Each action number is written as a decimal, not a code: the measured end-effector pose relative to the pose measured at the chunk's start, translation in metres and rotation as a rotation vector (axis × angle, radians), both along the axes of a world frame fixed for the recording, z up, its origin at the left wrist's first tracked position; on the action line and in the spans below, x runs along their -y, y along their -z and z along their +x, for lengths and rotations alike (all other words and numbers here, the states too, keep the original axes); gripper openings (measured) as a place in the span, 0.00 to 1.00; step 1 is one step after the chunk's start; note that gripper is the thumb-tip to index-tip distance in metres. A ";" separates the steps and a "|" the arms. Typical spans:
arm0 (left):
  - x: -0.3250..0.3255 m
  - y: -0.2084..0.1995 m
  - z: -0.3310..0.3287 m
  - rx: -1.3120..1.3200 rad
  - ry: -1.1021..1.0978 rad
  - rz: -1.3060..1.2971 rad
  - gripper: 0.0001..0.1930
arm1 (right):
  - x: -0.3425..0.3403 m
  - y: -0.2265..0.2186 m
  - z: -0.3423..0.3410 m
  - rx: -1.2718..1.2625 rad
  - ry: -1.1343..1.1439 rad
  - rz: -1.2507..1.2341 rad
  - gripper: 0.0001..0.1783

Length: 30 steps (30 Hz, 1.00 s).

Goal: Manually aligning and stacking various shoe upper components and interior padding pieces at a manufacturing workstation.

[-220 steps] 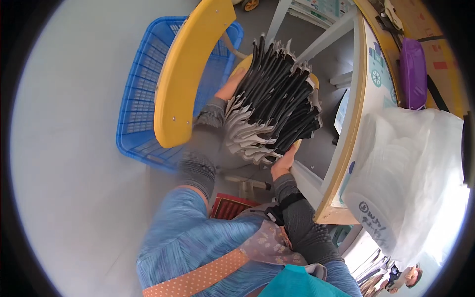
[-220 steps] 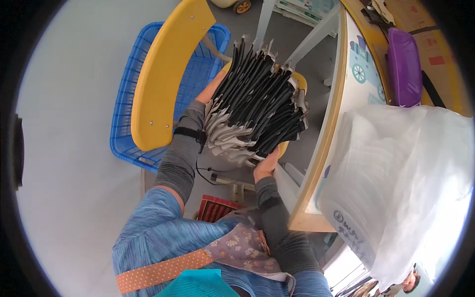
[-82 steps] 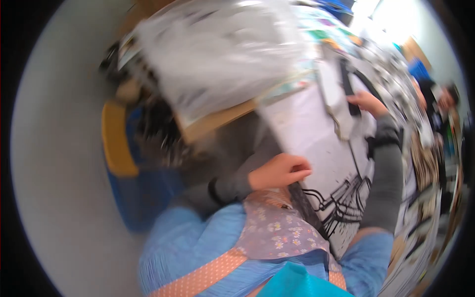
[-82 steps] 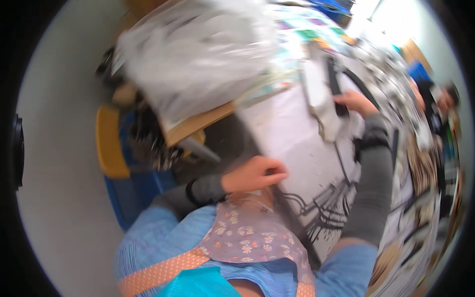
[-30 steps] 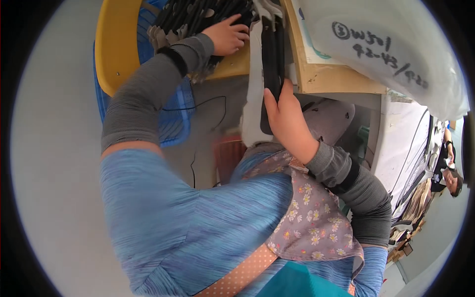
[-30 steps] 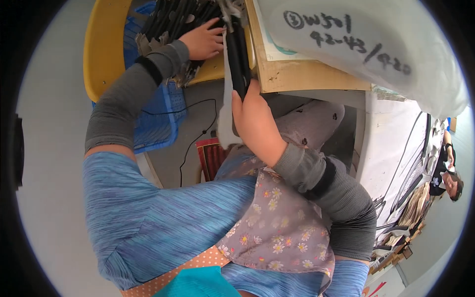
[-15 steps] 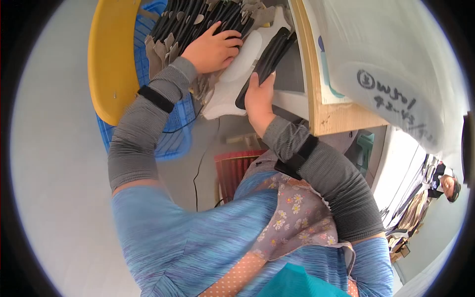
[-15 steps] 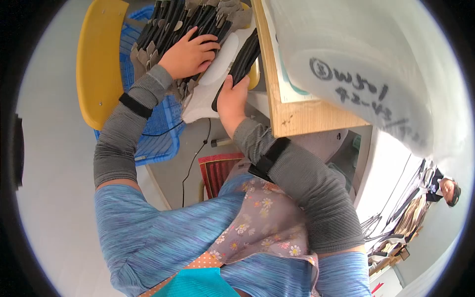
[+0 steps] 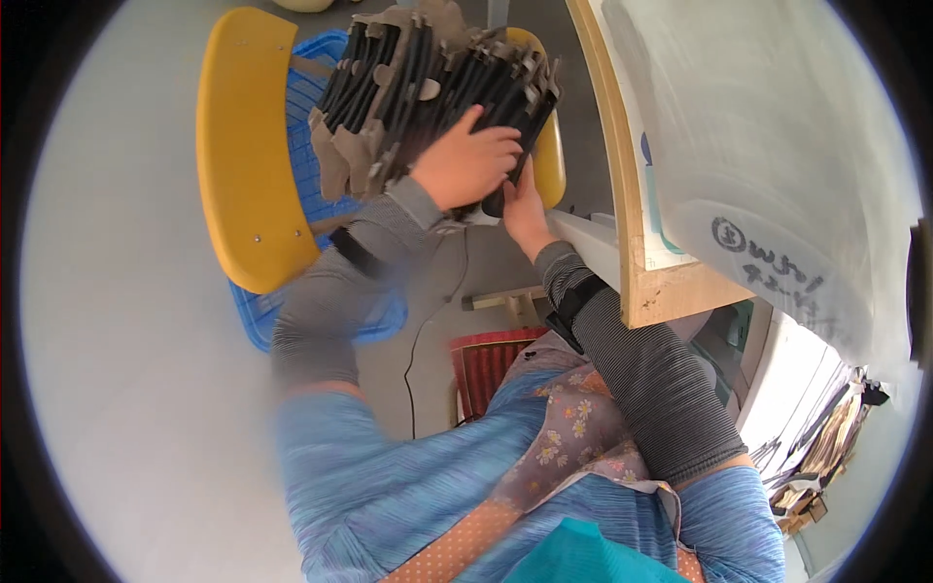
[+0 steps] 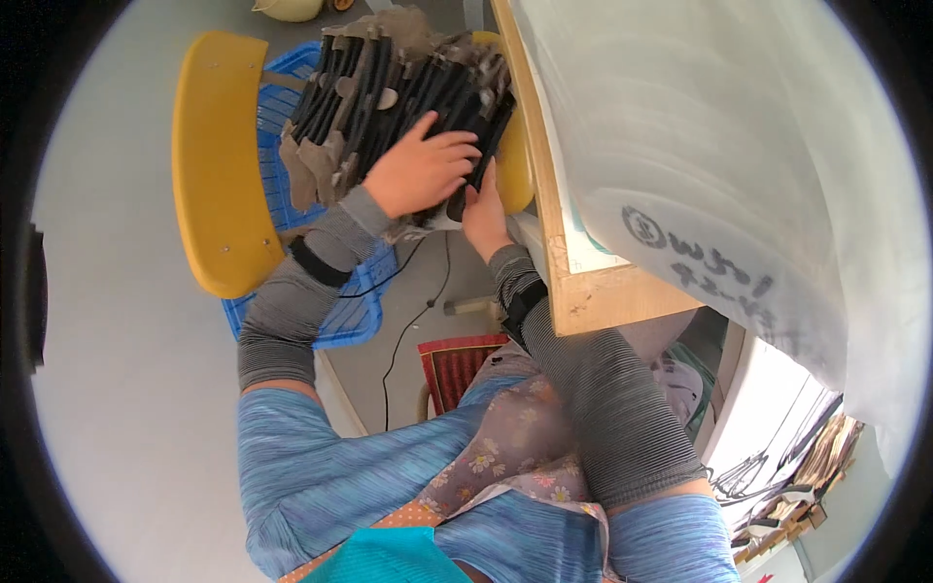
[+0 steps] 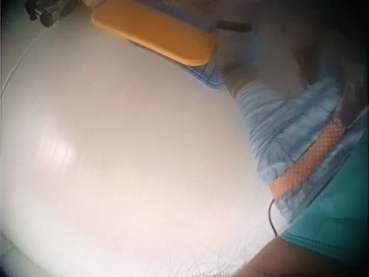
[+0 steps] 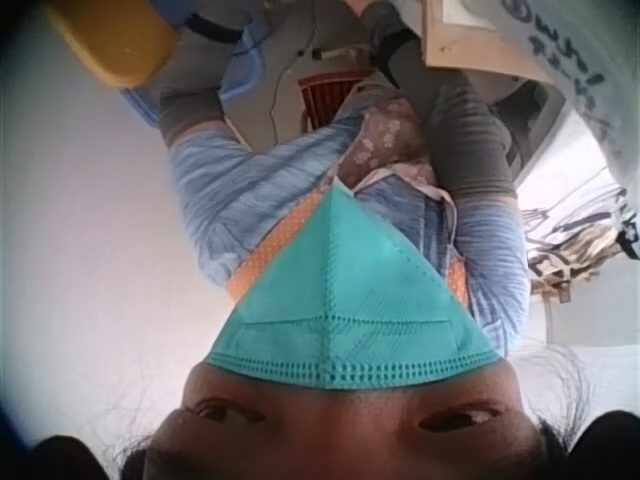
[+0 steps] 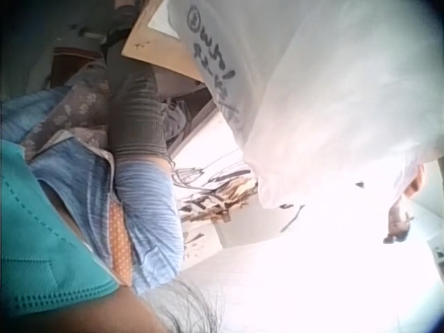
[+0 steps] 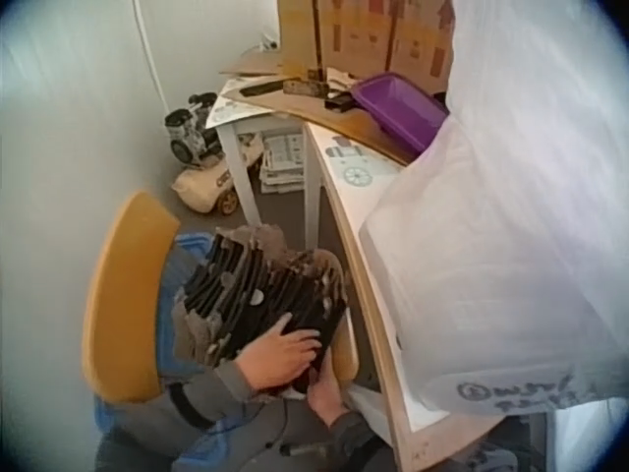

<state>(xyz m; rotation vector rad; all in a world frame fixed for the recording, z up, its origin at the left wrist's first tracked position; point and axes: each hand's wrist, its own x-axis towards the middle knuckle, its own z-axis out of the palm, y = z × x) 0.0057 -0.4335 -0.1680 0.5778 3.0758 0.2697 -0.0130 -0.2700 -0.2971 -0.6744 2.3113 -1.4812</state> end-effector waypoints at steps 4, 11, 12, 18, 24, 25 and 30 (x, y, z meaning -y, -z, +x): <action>-0.029 0.012 0.013 0.028 -0.067 0.037 0.12 | -0.010 -0.015 0.006 0.092 -0.046 0.402 0.38; -0.095 -0.046 0.057 -0.129 -0.263 0.548 0.07 | -0.079 -0.088 0.029 0.202 -0.829 0.127 0.23; -0.108 -0.055 0.061 -0.181 -0.190 0.620 0.05 | -0.103 -0.098 0.027 0.167 -0.960 0.198 0.22; -0.174 -0.053 0.085 0.057 0.126 0.768 0.06 | -0.189 -0.256 0.002 0.278 -0.972 0.830 0.23; -0.219 -0.083 0.049 0.256 0.435 0.779 0.09 | -0.293 -0.337 -0.007 0.254 -0.831 0.266 0.26; -0.231 -0.081 0.044 0.257 0.526 0.772 0.09 | -0.315 -0.350 -0.004 0.248 -0.791 0.138 0.27; -0.283 -0.102 0.016 0.124 0.607 0.809 0.21 | -0.420 -0.429 0.015 0.271 -0.405 0.014 0.29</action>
